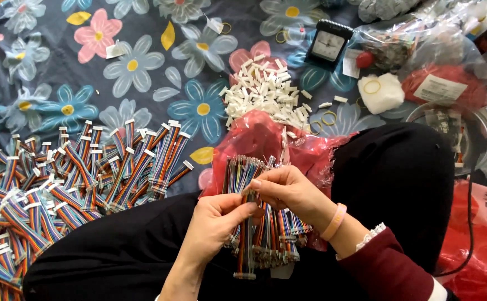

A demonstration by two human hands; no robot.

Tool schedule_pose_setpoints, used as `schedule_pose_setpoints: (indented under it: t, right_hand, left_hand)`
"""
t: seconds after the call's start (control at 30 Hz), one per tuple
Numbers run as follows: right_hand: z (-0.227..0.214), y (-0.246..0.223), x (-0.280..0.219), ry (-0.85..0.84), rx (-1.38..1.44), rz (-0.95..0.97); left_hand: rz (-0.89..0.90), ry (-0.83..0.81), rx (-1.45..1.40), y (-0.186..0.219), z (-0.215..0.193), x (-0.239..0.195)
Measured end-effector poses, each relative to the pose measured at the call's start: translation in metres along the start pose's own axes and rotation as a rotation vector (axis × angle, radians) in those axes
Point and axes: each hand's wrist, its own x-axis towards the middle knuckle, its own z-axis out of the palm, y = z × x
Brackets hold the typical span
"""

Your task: Attaching small plastic connectors to the ends of ribbon cables

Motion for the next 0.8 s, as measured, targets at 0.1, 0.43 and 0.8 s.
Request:
schedule_pose_setpoints:
  t: [0.1,0.43,0.8]
  right_hand:
    - [-0.0022,0.0040,0.0019,0.080,-0.012,0.033]
    - [-0.0020,0.0078,0.0041,0.119,0.093,0.098]
    - [0.0062,0.0013,0.0024,0.106,0.055,0.051]
  left_hand:
    - [0.037,-0.040,-0.029,0.0009,0.0013,-0.0005]
    - [-0.046,0.032,-0.116,-0.0031,0.0010,0.0011]
    - [-0.073,0.061,-0.160,-0.0086,-0.0018,0.0023]
